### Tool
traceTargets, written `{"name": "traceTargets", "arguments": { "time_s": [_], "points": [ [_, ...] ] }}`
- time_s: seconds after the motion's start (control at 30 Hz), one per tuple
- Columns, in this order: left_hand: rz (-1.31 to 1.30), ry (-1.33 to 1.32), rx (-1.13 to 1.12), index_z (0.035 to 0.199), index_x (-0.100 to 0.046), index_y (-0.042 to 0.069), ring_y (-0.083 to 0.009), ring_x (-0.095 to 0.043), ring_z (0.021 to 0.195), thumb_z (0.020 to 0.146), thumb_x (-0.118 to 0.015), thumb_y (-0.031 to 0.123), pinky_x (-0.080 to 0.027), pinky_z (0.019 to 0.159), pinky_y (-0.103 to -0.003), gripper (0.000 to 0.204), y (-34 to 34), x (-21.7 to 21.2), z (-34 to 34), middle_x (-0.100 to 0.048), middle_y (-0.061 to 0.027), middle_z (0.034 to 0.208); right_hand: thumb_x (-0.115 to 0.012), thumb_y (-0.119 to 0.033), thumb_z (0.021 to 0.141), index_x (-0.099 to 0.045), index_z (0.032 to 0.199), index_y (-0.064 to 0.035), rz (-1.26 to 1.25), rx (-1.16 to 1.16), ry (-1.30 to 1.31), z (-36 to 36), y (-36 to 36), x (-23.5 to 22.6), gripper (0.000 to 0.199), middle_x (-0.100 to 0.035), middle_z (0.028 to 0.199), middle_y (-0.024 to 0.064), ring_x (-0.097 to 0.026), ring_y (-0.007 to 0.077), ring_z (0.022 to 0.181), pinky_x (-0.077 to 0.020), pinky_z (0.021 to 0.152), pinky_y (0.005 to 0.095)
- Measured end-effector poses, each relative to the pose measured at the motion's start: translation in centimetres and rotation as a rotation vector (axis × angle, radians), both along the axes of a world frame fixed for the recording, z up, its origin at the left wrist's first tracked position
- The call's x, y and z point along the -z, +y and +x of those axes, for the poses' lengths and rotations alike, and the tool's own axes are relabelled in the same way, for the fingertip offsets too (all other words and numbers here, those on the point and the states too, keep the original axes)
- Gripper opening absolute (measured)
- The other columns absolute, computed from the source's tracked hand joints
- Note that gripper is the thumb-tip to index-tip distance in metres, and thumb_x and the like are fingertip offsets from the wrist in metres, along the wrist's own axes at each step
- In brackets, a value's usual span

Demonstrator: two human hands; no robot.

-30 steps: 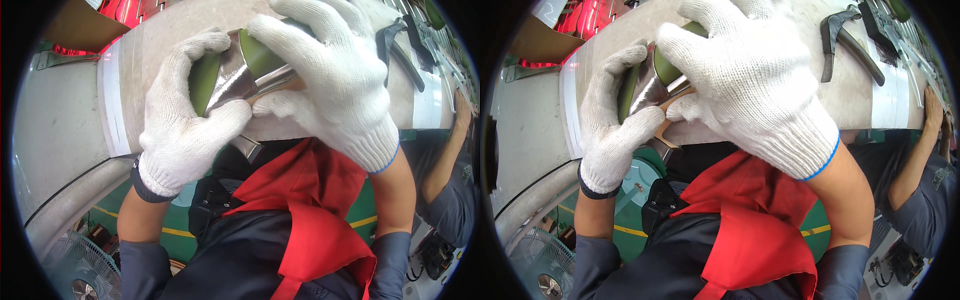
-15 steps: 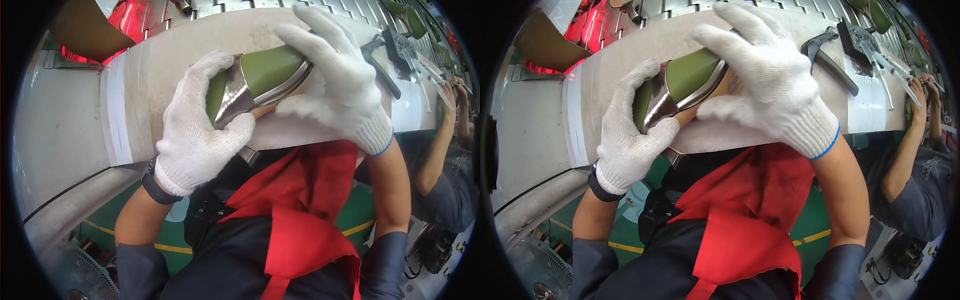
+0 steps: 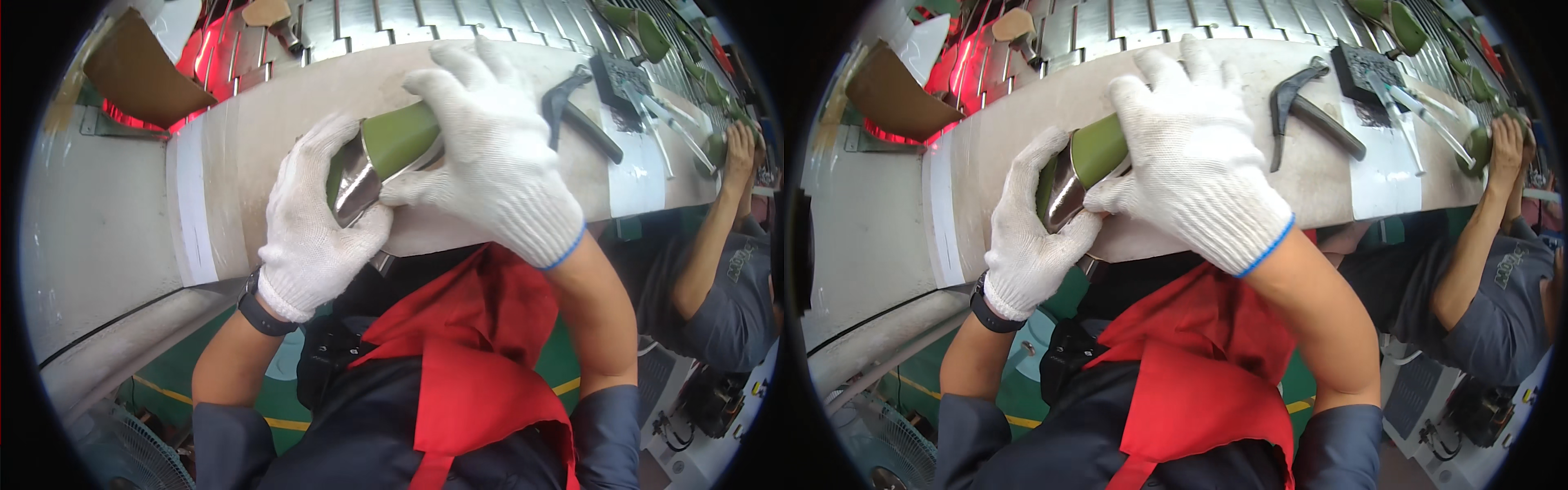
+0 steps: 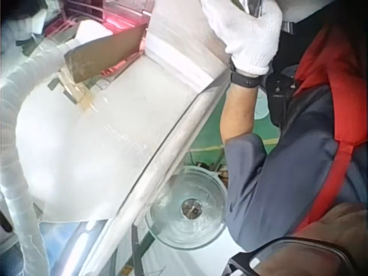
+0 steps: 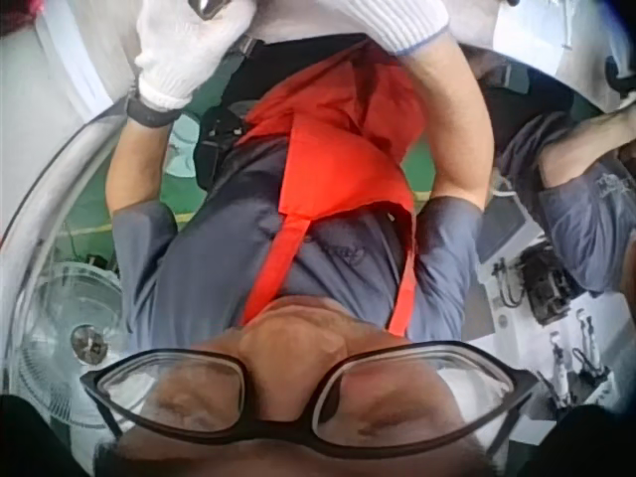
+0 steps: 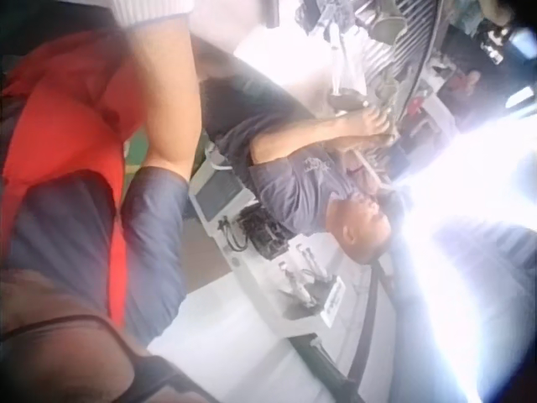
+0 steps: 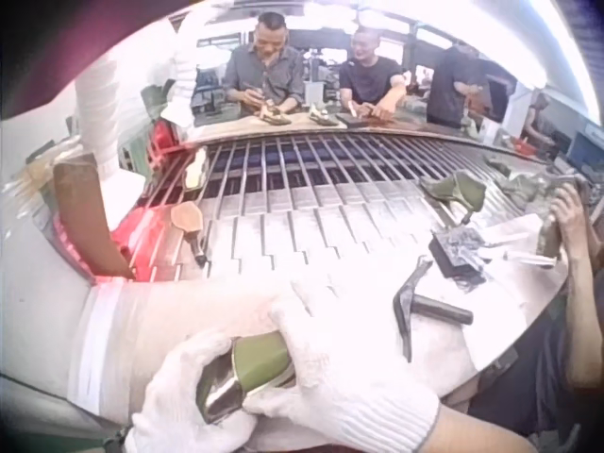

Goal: The person hammers the edge of a shoe sole onto a green heel component by hand, using a small hammer to press the material down. The person then picks up a different sole piece from the conveyor belt and places it onto the same green heel component.

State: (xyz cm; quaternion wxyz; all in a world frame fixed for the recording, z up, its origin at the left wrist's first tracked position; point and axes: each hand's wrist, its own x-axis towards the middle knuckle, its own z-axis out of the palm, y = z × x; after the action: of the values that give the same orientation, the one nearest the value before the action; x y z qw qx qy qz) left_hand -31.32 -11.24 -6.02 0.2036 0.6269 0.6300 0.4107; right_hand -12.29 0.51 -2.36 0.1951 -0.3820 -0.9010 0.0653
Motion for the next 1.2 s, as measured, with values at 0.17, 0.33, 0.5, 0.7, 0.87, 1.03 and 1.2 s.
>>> {"name": "traceTargets", "arguments": {
  "time_s": [0.17, 0.33, 0.5, 0.7, 0.87, 1.03, 1.2],
  "points": [
    [-0.036, 0.235, 0.103, 0.156, -0.052, -0.002, -0.044, -0.06, 0.143, 0.083, -0.085, 0.013, -0.048, 0.122, -0.049, 0.081, 0.4, -1.1, -0.4, -0.061, -0.0275, 0.151, -0.098, -0.038, 0.073, -0.072, 0.135, -0.0043, 0.12, -0.104, 0.319, 2.6, 0.7, 2.7, 0.075, -0.063, 0.152, 0.0244, -0.055, 0.0466, 0.147, -0.0471, 0.122, 0.0546],
    [-0.038, 0.394, 0.289, 0.164, -0.044, -0.004, -0.0453, -0.056, 0.149, 0.086, -0.087, 0.018, -0.044, 0.126, -0.049, 0.091, 2.6, -2.9, 0.1, -0.055, -0.0304, 0.159, -0.07, -0.004, 0.094, -0.078, 0.125, -0.0047, 0.219, 0.277, 0.363, 12.9, 3.4, 3.9, 0.032, -0.075, 0.132, 0.023, -0.071, 0.0437, 0.12, -0.0542, 0.109, 0.0489],
    [-0.055, 0.253, 0.428, 0.165, -0.044, -0.001, -0.0479, -0.058, 0.144, 0.083, -0.089, 0.022, -0.044, 0.124, -0.051, 0.096, 5.8, -3.0, 0.5, -0.06, -0.0297, 0.153, -0.062, 0.004, 0.094, -0.071, 0.137, -0.0057, 0.155, 0.247, 0.032, 13.6, 3.2, 3.5, 0.045, -0.074, 0.123, 0.0207, -0.071, 0.0439, 0.114, -0.0559, 0.103, 0.0486],
    [-0.179, 0.069, 0.457, 0.165, -0.046, -0.004, -0.0364, -0.06, 0.145, 0.099, -0.074, 0.019, -0.044, 0.125, -0.043, 0.076, 7.0, -4.2, -0.3, -0.062, -0.0258, 0.156, -0.068, 0.001, 0.095, -0.069, 0.134, -0.0027, -0.252, 0.196, 0.268, 10.6, 0.3, 0.7, 0.04, -0.075, 0.111, 0.0195, -0.076, 0.038, 0.105, -0.0594, 0.095, 0.0426],
    [-0.59, -0.442, 0.52, 0.157, -0.059, -0.008, -0.0162, -0.064, 0.134, 0.108, -0.067, 0.015, -0.047, 0.118, -0.033, 0.055, 10.3, -4.0, -1.5, -0.067, -0.0122, 0.151, -0.073, 0.003, 0.099, -0.07, 0.134, 0.0027, -0.639, -0.069, 0.997, 7.3, -3.4, 0.3, 0.034, -0.073, 0.133, 0.0163, -0.074, 0.0232, 0.123, -0.0578, 0.11, 0.0386],
    [-0.736, -0.579, 0.412, 0.153, -0.064, -0.007, -0.012, -0.069, 0.121, 0.103, -0.073, 0.012, -0.053, 0.11, -0.031, 0.054, 10.8, -4.4, -1.3, -0.075, -0.0077, 0.137, -0.07, -0.012, 0.104, -0.066, 0.133, 0.0076, -0.793, 0.052, 1.178, 4.8, -5.5, 3.0, 0.035, -0.071, 0.141, 0.0254, -0.072, 0.031, 0.13, -0.0554, 0.115, 0.0445],
    [-0.649, -0.514, 0.34, 0.142, -0.073, -0.004, -0.0094, -0.068, 0.106, 0.1, -0.074, 0.014, -0.056, 0.098, -0.031, 0.046, 10.4, -4.2, -0.9, -0.081, -0.0083, 0.116, -0.068, -0.025, 0.108, -0.062, 0.134, 0.0081, -0.731, -0.01, 1.097, 4.8, -4.6, 3.3, 0.042, -0.071, 0.139, 0.0302, -0.072, 0.0363, 0.129, -0.0547, 0.115, 0.0477]
  ]
}}
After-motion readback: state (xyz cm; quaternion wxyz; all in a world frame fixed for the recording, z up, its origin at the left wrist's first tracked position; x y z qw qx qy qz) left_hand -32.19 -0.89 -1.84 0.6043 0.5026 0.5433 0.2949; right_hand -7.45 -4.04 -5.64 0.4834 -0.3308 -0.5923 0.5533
